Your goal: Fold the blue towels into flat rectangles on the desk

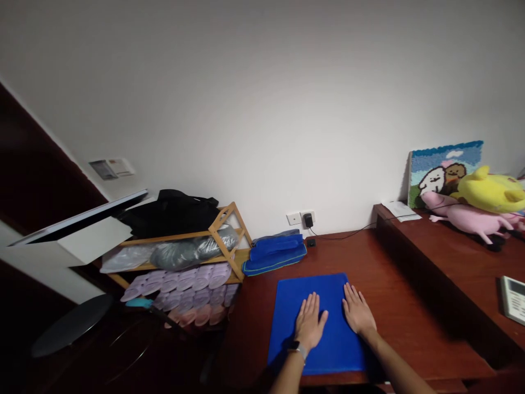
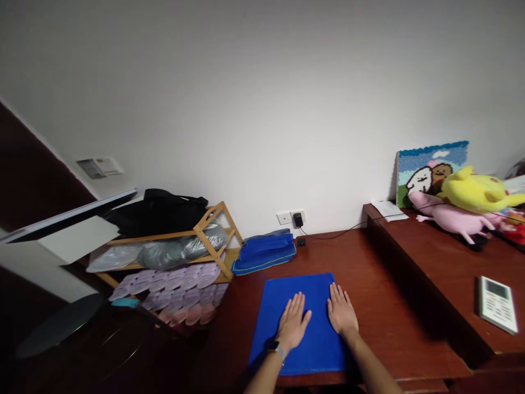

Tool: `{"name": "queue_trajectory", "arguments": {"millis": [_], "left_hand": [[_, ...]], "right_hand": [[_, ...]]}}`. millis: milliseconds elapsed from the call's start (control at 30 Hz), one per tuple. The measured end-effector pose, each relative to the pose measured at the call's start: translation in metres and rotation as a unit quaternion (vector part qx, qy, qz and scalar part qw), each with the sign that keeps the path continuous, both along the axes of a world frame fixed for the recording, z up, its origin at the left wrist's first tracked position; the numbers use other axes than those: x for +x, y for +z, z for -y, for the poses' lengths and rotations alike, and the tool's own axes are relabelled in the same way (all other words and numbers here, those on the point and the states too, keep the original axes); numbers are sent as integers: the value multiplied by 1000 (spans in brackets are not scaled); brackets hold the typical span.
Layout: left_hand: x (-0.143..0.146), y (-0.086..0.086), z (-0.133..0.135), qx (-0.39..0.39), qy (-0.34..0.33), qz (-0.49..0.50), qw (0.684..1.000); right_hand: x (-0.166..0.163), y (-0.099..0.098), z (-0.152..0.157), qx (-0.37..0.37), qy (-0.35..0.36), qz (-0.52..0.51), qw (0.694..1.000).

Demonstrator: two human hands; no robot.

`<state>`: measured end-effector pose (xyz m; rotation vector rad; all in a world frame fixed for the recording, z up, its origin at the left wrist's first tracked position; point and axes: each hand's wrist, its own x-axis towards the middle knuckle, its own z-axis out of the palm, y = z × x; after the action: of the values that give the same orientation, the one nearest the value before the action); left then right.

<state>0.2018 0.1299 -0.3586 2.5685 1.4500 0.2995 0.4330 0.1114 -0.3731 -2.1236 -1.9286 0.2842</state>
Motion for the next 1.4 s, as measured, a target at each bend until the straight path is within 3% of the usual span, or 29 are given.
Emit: {"name": "queue_trajectory", "arguments": {"millis": [200,367,600,867,1233,1333,1400], "left_hand": [[-116,8,-17,-11,125,-43,991],[-165,0,-17,5,121,-36,992],[-165,2,-12,23,119,-6,993],[-168,3,-11,30,114,26,993],[-171,5,-14,8,135,40,990],[-152,13,-19,28,162,63,984],[-117,22,-23,49,128,64,988]], "right_hand": [[-1,4,4,6,-4,-14,1000],[-1,1,3,-6,-1,2,1000],[6,-10,-1,-24,-8,-20,999],[11,11,-37,-26,15,-12,999],[13,-3,-47,-1,12,4,1000],[11,0,-48,3,10,-2,1000],[11,2,-48,6,10,-8,1000]]}}
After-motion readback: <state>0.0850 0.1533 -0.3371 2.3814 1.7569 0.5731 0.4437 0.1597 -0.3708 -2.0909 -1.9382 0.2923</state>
